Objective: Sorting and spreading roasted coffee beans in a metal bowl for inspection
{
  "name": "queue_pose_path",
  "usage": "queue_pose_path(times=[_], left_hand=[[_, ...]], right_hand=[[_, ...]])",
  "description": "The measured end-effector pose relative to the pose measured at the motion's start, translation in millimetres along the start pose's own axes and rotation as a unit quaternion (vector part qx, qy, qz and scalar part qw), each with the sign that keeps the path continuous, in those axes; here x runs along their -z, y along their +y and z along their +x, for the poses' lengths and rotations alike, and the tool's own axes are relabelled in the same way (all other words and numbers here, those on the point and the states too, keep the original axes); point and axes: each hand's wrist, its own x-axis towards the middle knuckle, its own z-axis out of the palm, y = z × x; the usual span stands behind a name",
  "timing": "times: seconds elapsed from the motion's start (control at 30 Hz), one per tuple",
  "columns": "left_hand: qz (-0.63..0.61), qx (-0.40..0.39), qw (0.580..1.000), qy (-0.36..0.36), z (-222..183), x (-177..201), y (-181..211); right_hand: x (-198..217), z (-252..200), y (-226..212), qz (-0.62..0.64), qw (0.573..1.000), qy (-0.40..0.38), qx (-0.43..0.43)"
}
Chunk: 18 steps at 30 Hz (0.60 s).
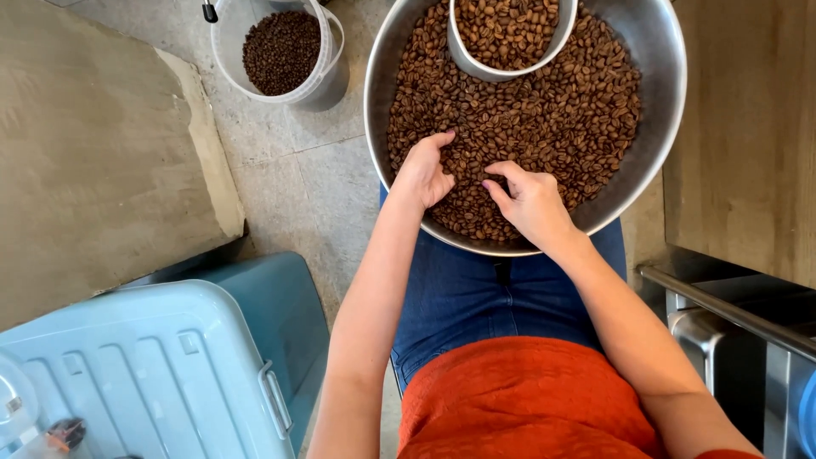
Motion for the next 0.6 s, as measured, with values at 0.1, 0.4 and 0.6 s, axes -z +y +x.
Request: queue_pose_path(times=[0.1,0.4,0.6], left_hand=[[-0.001,0.001,1.0,-0.001,3,2,-1],[-0.028,0.003,0.999,-0.028,36,25,-12],[-0.038,0.008,0.998,-0.039,45,30,-13]], right_hand=[[-2,1,0,-0.007,1.0,-0.007,0.004],[-4,1,-1,-0.015,1.0,0.01,0.014],[-4,3,-28,0.034,0.999,0.01,0.007]])
